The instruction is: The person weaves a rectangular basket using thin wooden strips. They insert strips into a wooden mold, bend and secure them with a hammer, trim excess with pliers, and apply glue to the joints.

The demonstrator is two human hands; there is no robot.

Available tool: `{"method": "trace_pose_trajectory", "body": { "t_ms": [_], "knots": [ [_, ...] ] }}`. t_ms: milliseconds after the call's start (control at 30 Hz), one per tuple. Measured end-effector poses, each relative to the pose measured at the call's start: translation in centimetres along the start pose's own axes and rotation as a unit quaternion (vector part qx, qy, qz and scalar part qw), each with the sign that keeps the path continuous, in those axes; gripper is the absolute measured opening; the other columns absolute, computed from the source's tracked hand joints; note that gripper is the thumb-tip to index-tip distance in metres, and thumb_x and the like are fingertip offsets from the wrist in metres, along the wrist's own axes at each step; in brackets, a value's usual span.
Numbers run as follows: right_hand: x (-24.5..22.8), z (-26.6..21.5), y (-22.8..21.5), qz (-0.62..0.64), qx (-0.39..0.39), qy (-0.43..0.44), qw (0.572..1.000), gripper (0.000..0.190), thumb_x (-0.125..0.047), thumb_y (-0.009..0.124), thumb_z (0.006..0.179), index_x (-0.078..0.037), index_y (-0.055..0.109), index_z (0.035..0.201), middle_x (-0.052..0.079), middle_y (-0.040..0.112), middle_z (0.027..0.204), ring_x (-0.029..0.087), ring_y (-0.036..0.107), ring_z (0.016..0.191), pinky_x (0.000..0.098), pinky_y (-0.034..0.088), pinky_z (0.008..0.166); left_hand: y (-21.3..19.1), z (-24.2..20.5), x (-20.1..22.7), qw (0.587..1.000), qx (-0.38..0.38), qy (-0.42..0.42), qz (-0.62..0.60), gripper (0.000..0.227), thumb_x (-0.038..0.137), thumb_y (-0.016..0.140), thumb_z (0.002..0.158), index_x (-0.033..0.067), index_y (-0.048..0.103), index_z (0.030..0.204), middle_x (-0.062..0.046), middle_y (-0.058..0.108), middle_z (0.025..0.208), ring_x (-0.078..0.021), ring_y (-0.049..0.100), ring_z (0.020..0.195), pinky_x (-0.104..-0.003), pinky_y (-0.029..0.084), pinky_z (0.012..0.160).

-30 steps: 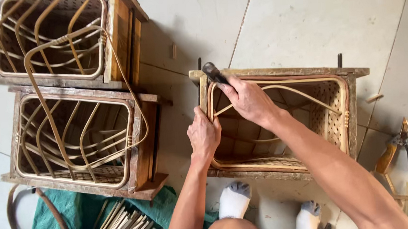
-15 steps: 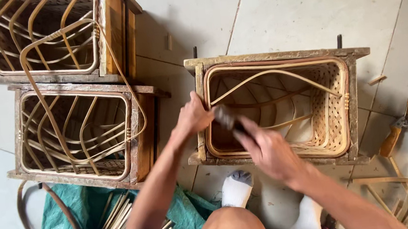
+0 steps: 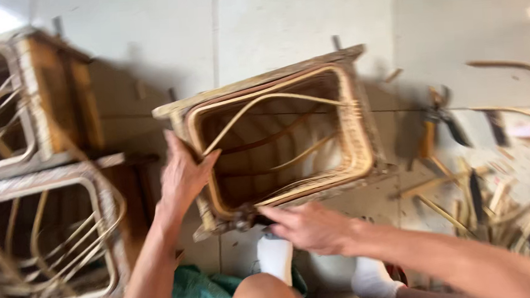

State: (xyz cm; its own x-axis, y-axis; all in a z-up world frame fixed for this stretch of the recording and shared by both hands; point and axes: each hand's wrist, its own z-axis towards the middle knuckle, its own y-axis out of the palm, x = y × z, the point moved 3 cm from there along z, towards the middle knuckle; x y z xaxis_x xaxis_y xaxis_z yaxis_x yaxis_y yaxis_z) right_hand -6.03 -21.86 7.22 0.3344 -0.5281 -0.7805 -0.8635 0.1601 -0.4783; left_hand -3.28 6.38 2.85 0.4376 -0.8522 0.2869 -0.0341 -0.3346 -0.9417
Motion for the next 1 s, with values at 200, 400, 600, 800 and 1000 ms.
{"method": "trace_pose_trajectory", "body": {
  "t_ms": [200, 400, 600, 800, 1000],
  "knots": [
    [10.5, -13.5, -9.6, 0.043, 0.123, 0.256, 0.958, 0.044, -0.035, 0.045, 0.103, -0.024, 0.050, 0.145, 0.001, 0.059, 0.065, 0.012, 0.049, 0.043, 0.0302, 0.042, 0.038, 5.1, -9.7, 11.0, 0.917, 0.018, 0.376, -0.134, 0.072, 0.051, 0.080, 0.078, 0.0016, 0.058, 0.126, -0.021, 0.070, 0.121, -0.0388, 0.066, 0.112, -0.050, 0.051, 0.098],
    [16.2, -14.7, -9.6, 0.120, 0.318, 0.176, 0.924, 0.033, -0.031, 0.045, 0.104, -0.008, 0.062, 0.121, 0.004, 0.059, 0.068, 0.013, 0.053, 0.053, 0.0317, 0.048, 0.046, 9.9, -11.9, 14.7, 0.919, -0.137, 0.367, -0.037, 0.054, 0.036, 0.075, 0.090, 0.0006, 0.059, 0.128, -0.014, 0.071, 0.105, -0.0299, 0.069, 0.094, -0.040, 0.056, 0.082],
    [18.6, -10.8, -10.7, 0.144, 0.364, 0.161, 0.906, 0.033, -0.034, 0.046, 0.104, -0.007, 0.061, 0.113, 0.005, 0.061, 0.066, 0.016, 0.061, 0.059, 0.0365, 0.050, 0.057, 9.3, -12.0, 14.8, 0.908, -0.061, 0.408, -0.072, 0.052, 0.034, 0.077, 0.087, -0.0034, 0.062, 0.121, -0.014, 0.072, 0.100, -0.0295, 0.070, 0.086, -0.038, 0.057, 0.077],
    [18.1, -10.0, -12.0, 0.130, 0.338, 0.172, 0.916, 0.032, -0.035, 0.049, 0.107, -0.007, 0.063, 0.113, 0.007, 0.058, 0.064, 0.016, 0.056, 0.057, 0.0370, 0.048, 0.055, 9.3, -12.1, 14.9, 0.914, -0.088, 0.386, -0.089, 0.048, 0.032, 0.077, 0.087, -0.0019, 0.063, 0.117, -0.015, 0.072, 0.096, -0.0315, 0.071, 0.084, -0.039, 0.058, 0.077],
    [22.1, -14.5, -4.2, 0.320, 0.416, 0.211, 0.825, 0.038, -0.023, 0.056, 0.096, -0.011, 0.056, 0.133, 0.000, 0.062, 0.075, 0.009, 0.057, 0.062, 0.0287, 0.046, 0.048, 8.9, -12.4, 14.4, 0.909, -0.090, 0.385, -0.131, 0.034, 0.029, 0.075, 0.089, 0.0046, 0.064, 0.109, -0.013, 0.073, 0.102, -0.0322, 0.072, 0.091, -0.041, 0.057, 0.079]
  ]
}}
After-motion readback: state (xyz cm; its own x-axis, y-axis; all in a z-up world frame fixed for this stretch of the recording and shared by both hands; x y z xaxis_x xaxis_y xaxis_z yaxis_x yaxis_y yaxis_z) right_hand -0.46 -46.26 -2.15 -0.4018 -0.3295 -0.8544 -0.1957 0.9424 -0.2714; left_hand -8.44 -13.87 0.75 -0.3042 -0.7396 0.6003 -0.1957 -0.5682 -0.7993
